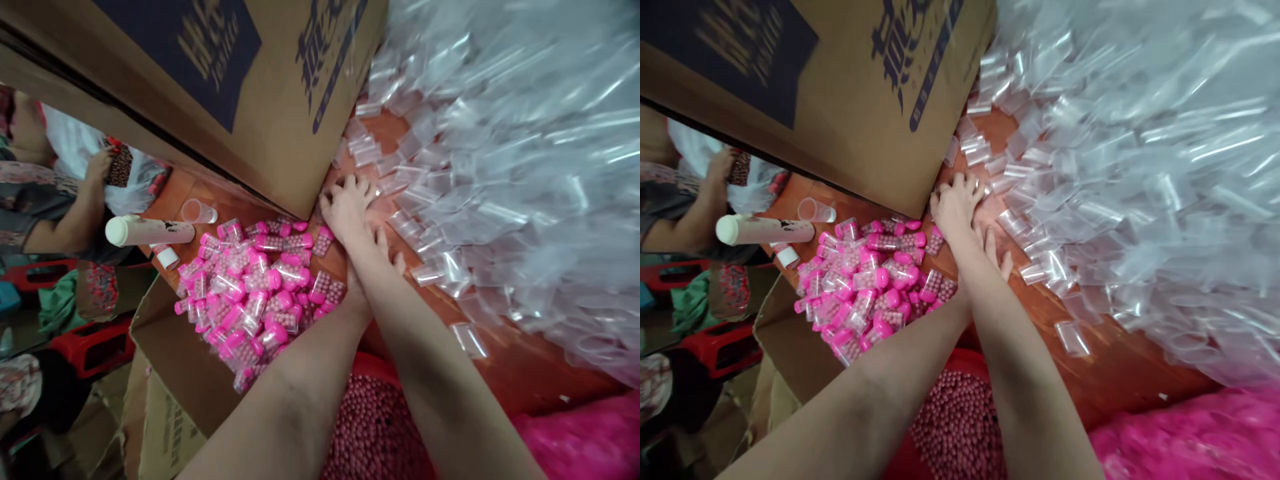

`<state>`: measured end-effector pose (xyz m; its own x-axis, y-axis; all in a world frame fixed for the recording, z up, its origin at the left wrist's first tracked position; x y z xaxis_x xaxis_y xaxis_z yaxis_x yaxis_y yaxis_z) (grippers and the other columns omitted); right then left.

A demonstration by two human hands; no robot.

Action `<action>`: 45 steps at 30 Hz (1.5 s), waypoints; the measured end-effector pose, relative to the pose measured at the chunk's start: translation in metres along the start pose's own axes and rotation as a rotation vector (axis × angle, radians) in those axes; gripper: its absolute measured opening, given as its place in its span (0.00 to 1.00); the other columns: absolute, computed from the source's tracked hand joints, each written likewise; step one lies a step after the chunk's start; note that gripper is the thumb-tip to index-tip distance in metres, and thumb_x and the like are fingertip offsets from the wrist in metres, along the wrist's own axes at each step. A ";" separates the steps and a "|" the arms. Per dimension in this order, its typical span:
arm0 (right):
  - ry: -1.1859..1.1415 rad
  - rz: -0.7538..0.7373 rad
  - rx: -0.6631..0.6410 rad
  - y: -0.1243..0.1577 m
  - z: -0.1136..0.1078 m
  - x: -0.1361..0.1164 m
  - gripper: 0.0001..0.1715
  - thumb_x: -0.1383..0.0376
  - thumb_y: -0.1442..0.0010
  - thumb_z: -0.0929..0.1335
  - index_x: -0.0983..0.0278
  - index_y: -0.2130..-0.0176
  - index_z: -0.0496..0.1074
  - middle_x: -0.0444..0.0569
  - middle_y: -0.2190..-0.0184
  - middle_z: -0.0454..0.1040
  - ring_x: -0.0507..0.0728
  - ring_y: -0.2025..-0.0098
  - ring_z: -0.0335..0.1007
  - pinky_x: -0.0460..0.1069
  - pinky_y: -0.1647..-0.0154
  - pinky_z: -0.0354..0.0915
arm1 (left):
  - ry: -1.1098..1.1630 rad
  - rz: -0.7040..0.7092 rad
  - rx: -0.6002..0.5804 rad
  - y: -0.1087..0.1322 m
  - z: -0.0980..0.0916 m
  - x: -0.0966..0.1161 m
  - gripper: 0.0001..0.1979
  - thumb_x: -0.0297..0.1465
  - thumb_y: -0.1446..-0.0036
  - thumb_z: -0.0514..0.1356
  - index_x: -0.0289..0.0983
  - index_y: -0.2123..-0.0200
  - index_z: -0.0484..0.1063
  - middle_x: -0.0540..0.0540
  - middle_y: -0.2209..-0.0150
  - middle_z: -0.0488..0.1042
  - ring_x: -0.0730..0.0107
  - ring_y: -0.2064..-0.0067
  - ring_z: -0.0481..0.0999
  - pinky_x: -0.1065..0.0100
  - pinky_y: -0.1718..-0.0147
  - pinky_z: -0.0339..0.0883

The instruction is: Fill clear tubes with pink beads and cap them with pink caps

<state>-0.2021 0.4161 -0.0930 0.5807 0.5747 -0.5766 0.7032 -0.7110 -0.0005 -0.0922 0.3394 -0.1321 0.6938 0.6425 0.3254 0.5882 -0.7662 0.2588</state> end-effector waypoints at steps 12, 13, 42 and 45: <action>0.338 0.122 0.179 0.012 -0.109 0.062 0.30 0.58 0.25 0.62 0.70 0.34 0.76 0.75 0.35 0.72 0.83 0.33 0.65 0.79 0.36 0.61 | -0.080 0.040 0.016 0.002 -0.019 0.010 0.38 0.45 0.22 0.55 0.27 0.20 0.62 0.25 0.17 0.51 0.28 0.15 0.49 0.31 0.18 0.48; 0.347 0.104 0.178 0.002 -0.109 0.058 0.32 0.56 0.26 0.64 0.67 0.30 0.72 0.74 0.31 0.70 0.84 0.32 0.63 0.80 0.36 0.61 | -0.081 0.045 0.025 0.002 -0.018 0.010 0.38 0.45 0.22 0.55 0.27 0.20 0.62 0.25 0.17 0.51 0.28 0.15 0.50 0.31 0.19 0.49; 0.445 -0.200 -0.106 -0.128 -0.146 0.066 0.44 0.61 0.34 0.76 0.73 0.26 0.68 0.75 0.25 0.67 0.82 0.23 0.64 0.76 0.26 0.63 | -0.140 0.013 0.136 0.011 -0.002 0.013 0.35 0.43 0.27 0.62 0.31 0.25 0.72 0.29 0.20 0.62 0.29 0.20 0.64 0.33 0.23 0.64; 0.432 -0.214 -0.086 -0.181 -0.124 0.065 0.58 0.56 0.38 0.80 0.76 0.21 0.59 0.76 0.17 0.54 0.83 0.15 0.48 0.80 0.19 0.50 | -0.154 0.014 0.159 0.013 0.000 0.013 0.35 0.43 0.28 0.62 0.31 0.25 0.73 0.29 0.21 0.63 0.28 0.21 0.65 0.33 0.24 0.66</action>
<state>-0.2404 0.6324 -0.0295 0.5235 0.8330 -0.1789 0.8463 -0.5328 -0.0044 -0.0751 0.3382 -0.1248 0.7502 0.6356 0.1823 0.6280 -0.7712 0.1044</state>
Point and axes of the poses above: each hand's wrist, its own y-axis away from the middle knuckle, its own z-axis out of the palm, x = y × z, the point moved 2 cm from there along -y, towards the middle knuckle
